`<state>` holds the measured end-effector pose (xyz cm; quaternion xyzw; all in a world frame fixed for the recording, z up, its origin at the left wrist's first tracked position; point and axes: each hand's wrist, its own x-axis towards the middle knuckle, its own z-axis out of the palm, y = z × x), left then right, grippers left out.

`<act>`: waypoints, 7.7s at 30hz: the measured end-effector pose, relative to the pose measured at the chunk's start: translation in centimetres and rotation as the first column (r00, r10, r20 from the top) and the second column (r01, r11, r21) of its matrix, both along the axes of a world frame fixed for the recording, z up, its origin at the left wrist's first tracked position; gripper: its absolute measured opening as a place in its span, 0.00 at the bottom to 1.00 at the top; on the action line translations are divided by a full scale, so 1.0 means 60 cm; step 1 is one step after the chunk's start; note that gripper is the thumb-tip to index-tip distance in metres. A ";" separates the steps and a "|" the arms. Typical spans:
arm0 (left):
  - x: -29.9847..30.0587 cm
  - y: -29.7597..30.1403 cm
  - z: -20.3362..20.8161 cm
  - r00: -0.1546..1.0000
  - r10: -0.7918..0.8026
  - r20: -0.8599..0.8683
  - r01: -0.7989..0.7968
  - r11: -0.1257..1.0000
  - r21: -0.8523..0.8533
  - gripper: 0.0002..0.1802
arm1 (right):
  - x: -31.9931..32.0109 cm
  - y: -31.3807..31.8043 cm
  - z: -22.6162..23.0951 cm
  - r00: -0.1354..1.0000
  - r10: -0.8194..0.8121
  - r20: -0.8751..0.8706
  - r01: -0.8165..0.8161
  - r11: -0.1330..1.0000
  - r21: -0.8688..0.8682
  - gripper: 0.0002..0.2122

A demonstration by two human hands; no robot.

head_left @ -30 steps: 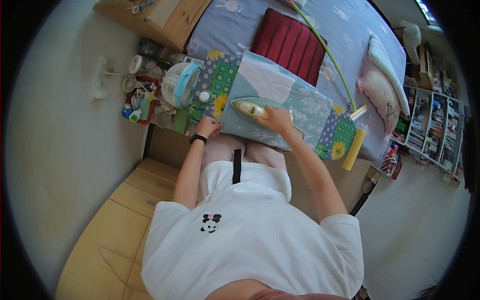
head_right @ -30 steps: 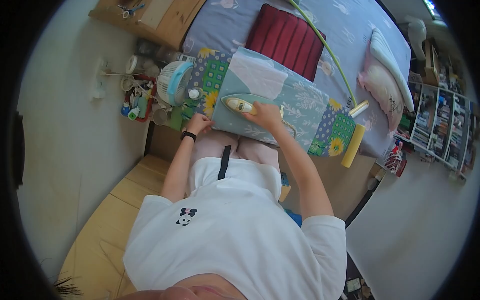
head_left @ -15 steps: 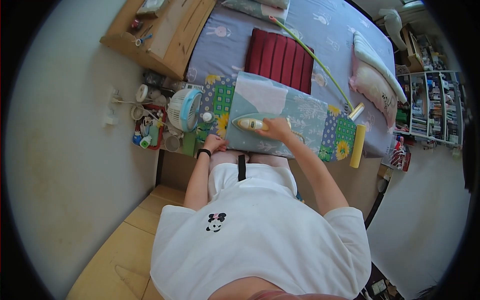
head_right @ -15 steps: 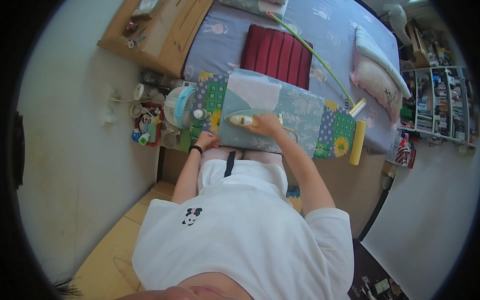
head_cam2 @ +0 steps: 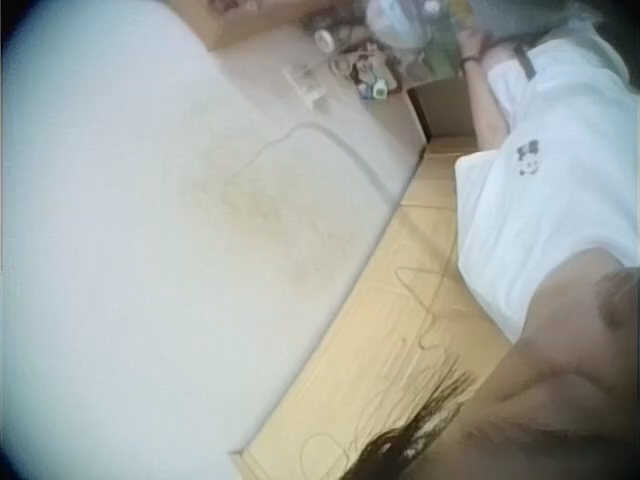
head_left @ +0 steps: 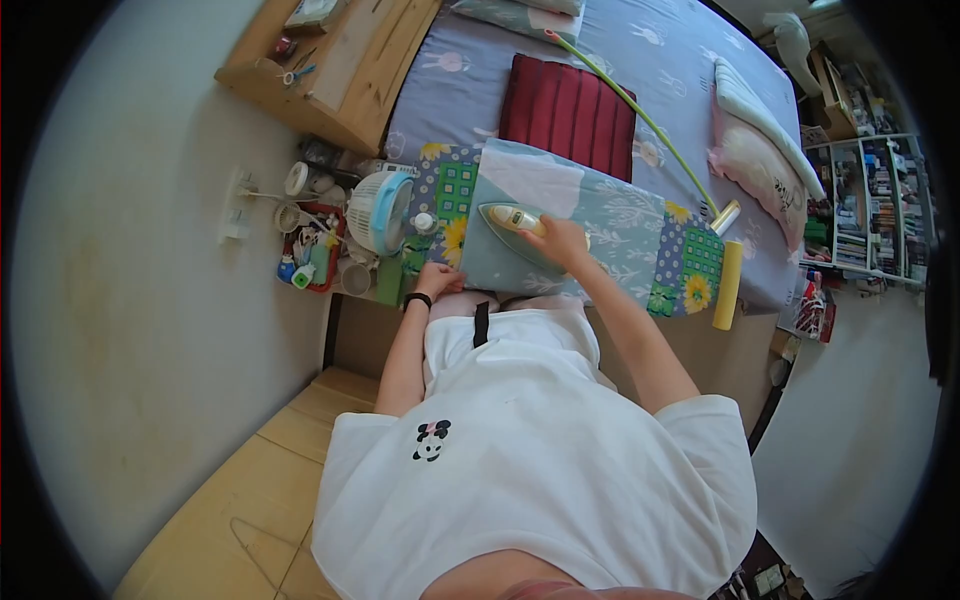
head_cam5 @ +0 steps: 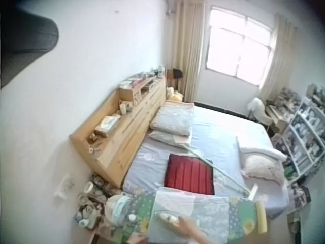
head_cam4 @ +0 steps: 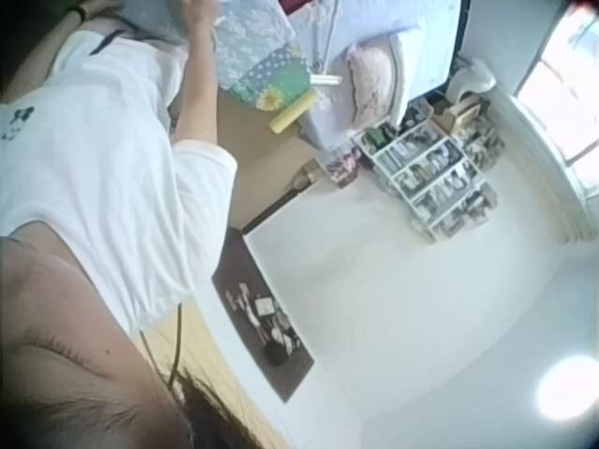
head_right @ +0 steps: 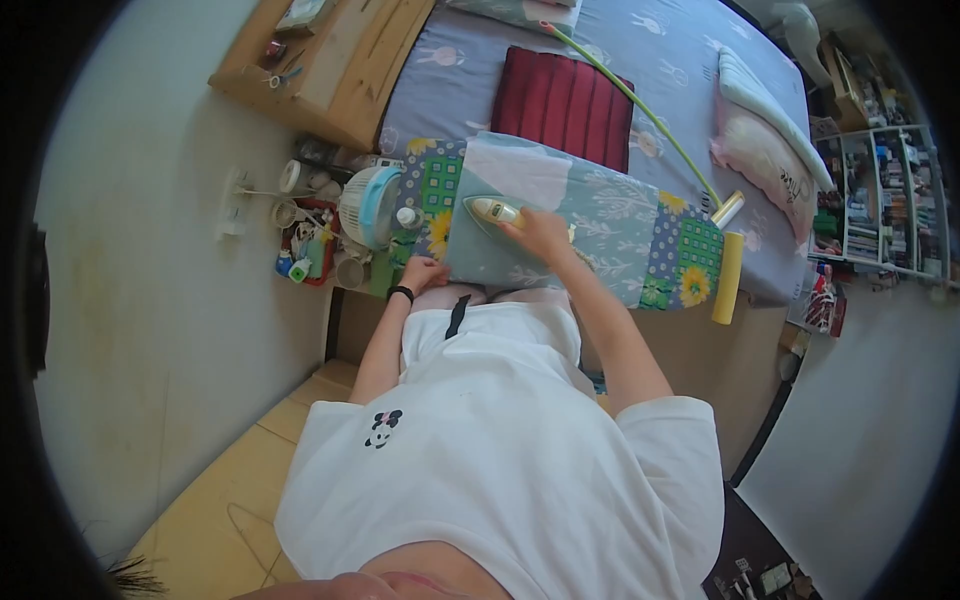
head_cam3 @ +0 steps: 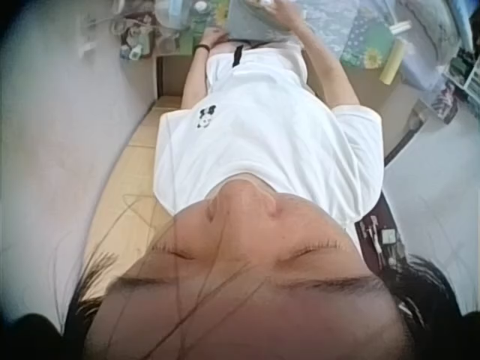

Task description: Ironing a blue and white cloth on an ironing board.

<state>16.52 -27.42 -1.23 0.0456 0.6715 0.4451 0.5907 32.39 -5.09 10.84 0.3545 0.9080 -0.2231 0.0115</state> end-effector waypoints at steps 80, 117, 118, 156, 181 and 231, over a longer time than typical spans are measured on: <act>0.010 -0.022 -0.005 0.974 -0.045 -0.220 0.073 0.990 0.120 0.07 | -0.044 -0.038 -0.006 0.999 -0.035 0.032 0.034 0.999 0.009 0.27; 0.010 -0.016 0.006 0.958 -0.082 -0.276 0.075 0.997 -0.037 0.06 | 0.164 0.079 -0.009 0.882 0.452 0.129 -0.460 0.887 0.035 0.23; 0.011 -0.016 0.008 0.958 -0.081 -0.276 0.074 0.997 -0.038 0.06 | 0.163 0.082 -0.004 0.761 0.630 0.153 -0.637 0.771 -0.003 0.23; 0.016 -0.017 0.004 0.974 0.032 -0.223 -0.033 0.999 -0.001 0.05 | 0.190 0.081 -0.023 0.937 -0.313 0.155 0.291 0.945 0.149 0.23; 0.017 -0.016 0.002 0.962 -0.017 -0.272 0.005 0.999 -0.043 0.06 | 0.229 0.106 -0.018 0.902 0.425 0.076 -0.432 0.886 0.167 0.22; 0.059 0.054 0.037 0.614 -0.297 -0.731 0.046 0.938 -0.343 0.15 | 0.170 0.062 -0.039 0.902 -0.425 -0.073 0.400 0.887 -0.230 0.23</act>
